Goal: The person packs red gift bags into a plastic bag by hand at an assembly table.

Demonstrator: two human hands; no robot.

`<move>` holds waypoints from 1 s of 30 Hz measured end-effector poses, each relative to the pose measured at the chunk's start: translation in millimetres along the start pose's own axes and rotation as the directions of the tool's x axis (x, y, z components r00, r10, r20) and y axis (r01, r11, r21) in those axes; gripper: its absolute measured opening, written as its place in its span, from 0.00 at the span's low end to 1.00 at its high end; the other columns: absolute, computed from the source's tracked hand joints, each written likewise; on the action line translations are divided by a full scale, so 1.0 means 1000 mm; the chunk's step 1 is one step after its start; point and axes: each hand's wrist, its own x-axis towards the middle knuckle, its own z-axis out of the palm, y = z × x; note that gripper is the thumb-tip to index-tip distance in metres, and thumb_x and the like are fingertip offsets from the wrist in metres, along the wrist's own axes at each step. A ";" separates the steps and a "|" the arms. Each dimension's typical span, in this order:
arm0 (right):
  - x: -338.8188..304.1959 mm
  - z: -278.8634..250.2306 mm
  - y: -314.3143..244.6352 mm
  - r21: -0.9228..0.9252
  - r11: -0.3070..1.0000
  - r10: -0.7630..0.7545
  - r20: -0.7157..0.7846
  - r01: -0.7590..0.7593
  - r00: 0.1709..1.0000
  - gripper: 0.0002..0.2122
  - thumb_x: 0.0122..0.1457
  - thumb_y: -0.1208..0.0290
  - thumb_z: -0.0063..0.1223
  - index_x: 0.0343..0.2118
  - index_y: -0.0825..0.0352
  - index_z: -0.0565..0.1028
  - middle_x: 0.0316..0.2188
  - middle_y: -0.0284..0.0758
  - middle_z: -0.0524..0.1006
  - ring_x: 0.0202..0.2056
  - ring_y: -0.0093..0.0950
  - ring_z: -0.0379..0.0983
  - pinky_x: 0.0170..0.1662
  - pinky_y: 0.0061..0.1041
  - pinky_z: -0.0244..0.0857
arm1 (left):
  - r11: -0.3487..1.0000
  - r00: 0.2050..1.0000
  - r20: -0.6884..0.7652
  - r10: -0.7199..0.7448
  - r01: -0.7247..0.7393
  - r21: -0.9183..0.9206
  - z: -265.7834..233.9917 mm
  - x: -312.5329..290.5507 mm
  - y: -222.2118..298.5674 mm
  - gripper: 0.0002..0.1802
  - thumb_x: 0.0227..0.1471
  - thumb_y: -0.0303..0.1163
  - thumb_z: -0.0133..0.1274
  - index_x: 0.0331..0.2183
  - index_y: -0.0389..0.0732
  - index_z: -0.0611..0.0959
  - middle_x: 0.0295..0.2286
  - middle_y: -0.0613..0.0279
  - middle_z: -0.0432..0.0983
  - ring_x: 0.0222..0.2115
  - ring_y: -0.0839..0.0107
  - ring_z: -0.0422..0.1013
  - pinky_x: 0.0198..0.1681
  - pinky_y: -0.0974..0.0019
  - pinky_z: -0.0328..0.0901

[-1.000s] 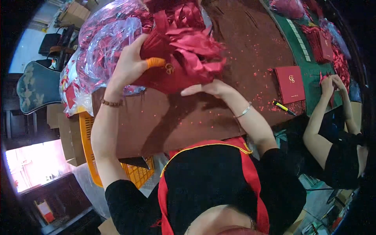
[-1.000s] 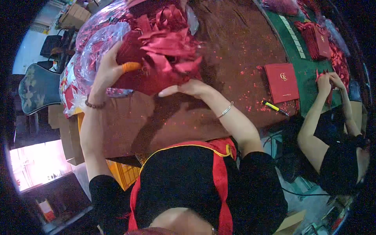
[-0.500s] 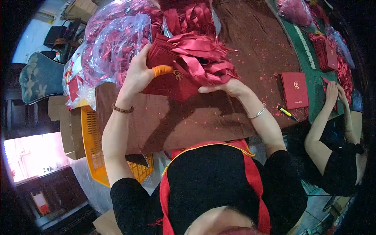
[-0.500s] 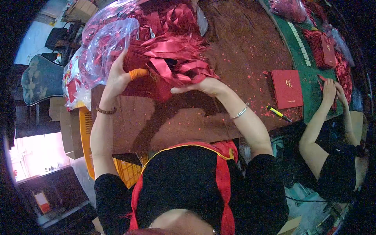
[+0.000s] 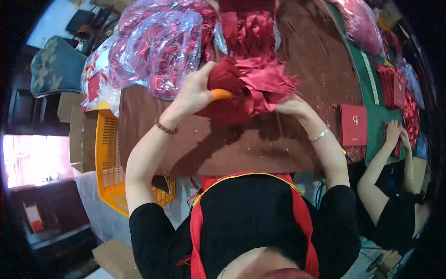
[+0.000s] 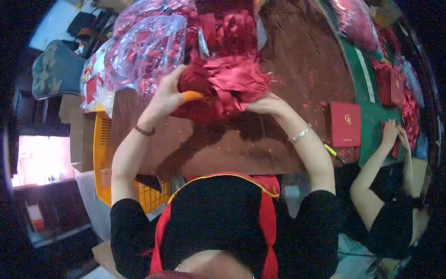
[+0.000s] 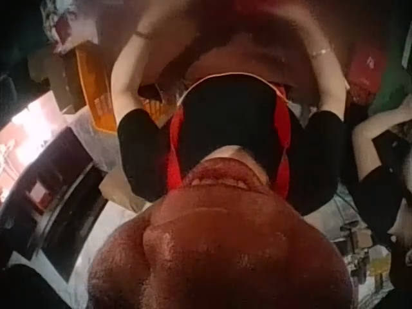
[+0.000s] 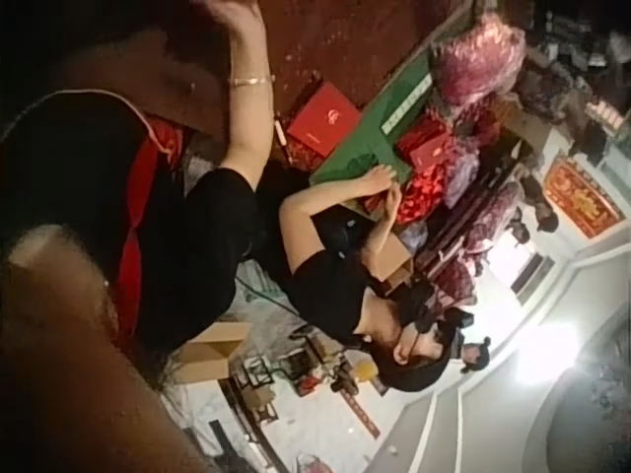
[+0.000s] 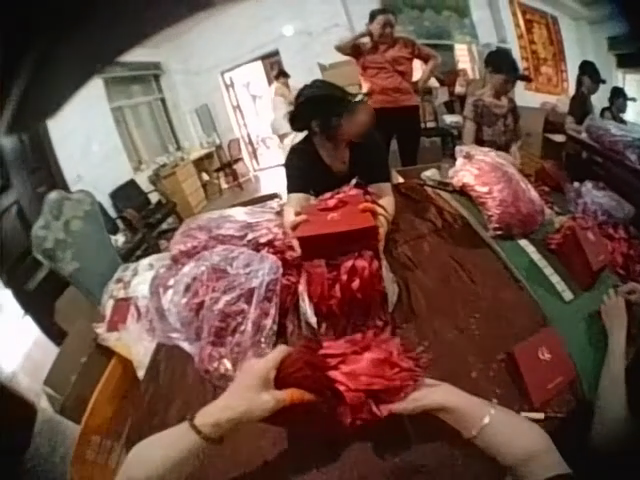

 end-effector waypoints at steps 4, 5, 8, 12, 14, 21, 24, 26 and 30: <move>-0.008 -0.002 0.016 -0.240 0.961 -0.132 0.051 0.140 0.990 0.21 0.51 0.71 0.47 0.50 0.64 0.64 0.52 0.39 0.63 0.53 0.34 0.59 0.57 0.29 0.50 | 1.000 0.998 0.065 -0.020 0.019 0.008 -0.001 0.000 0.005 0.28 0.33 0.30 0.64 0.39 0.36 0.71 0.30 0.55 0.75 0.32 0.69 0.71 0.35 0.67 0.65; -0.009 -0.002 0.024 -0.284 0.936 -0.194 0.074 0.207 0.978 0.21 0.51 0.72 0.47 0.50 0.63 0.64 0.52 0.39 0.63 0.53 0.34 0.59 0.57 0.29 0.50 | 1.000 0.997 0.073 0.026 -0.026 -0.003 -0.002 -0.001 0.004 0.30 0.33 0.35 0.64 0.39 0.38 0.70 0.29 0.50 0.75 0.32 0.61 0.73 0.34 0.64 0.65; -0.005 0.001 0.038 -0.005 0.998 -0.059 0.055 0.060 0.997 0.21 0.52 0.73 0.46 0.51 0.62 0.63 0.52 0.38 0.62 0.53 0.33 0.58 0.57 0.30 0.50 | 1.000 0.991 0.131 -0.019 0.018 0.009 -0.010 -0.001 0.012 0.32 0.32 0.38 0.64 0.40 0.37 0.69 0.30 0.49 0.74 0.34 0.57 0.72 0.37 0.62 0.64; 0.018 0.018 0.020 -0.296 0.945 -0.103 0.143 0.142 0.984 0.23 0.53 0.70 0.47 0.53 0.62 0.61 0.54 0.36 0.61 0.55 0.31 0.56 0.59 0.31 0.45 | 0.941 0.983 0.082 0.165 -0.182 0.287 -0.014 0.002 0.003 0.33 0.30 0.42 0.64 0.39 0.39 0.70 0.28 0.49 0.73 0.32 0.51 0.69 0.35 0.58 0.63; 0.010 0.015 0.010 -0.030 0.999 -0.025 0.030 0.025 0.999 0.21 0.55 0.69 0.47 0.53 0.63 0.61 0.53 0.36 0.62 0.54 0.31 0.57 0.59 0.31 0.46 | 0.962 0.985 0.019 0.171 -0.171 0.211 -0.015 0.000 0.003 0.33 0.30 0.43 0.64 0.38 0.39 0.70 0.27 0.50 0.72 0.32 0.52 0.69 0.34 0.58 0.63; 0.015 0.005 0.035 0.988 -0.023 0.187 0.155 -0.153 0.970 0.16 0.58 0.67 0.40 0.49 0.63 0.65 0.48 0.37 0.67 0.50 0.31 0.63 0.54 0.30 0.56 | 0.977 0.991 -0.048 0.124 -0.130 -0.167 0.005 0.000 -0.015 0.28 0.34 0.23 0.61 0.41 0.36 0.70 0.33 0.61 0.73 0.34 0.72 0.70 0.40 0.69 0.64; 0.010 -0.009 0.016 0.924 0.382 0.122 -0.074 0.022 0.990 0.15 0.56 0.69 0.43 0.47 0.64 0.67 0.46 0.36 0.69 0.48 0.31 0.65 0.52 0.30 0.59 | 0.671 0.977 -0.208 -0.039 -0.129 -0.730 0.039 -0.002 -0.002 0.30 0.33 0.26 0.64 0.40 0.37 0.69 0.35 0.63 0.71 0.37 0.75 0.67 0.42 0.70 0.63; 0.015 -0.015 -0.003 0.781 0.611 0.029 -0.189 0.132 0.982 0.15 0.55 0.70 0.45 0.46 0.65 0.68 0.44 0.36 0.70 0.46 0.30 0.66 0.50 0.30 0.61 | 0.817 0.966 -0.256 0.038 -0.177 -0.549 0.062 0.004 -0.038 0.30 0.36 0.22 0.61 0.43 0.38 0.66 0.39 0.62 0.68 0.40 0.74 0.65 0.44 0.69 0.62; 0.016 -0.026 -0.009 0.348 0.896 -0.171 -0.305 0.276 0.937 0.14 0.52 0.73 0.49 0.43 0.66 0.70 0.42 0.35 0.72 0.43 0.30 0.69 0.47 0.31 0.64 | 0.210 0.970 -0.059 -0.237 -0.008 -0.978 0.089 0.012 -0.032 0.36 0.32 0.22 0.63 0.45 0.39 0.62 0.41 0.62 0.66 0.39 0.72 0.65 0.44 0.65 0.63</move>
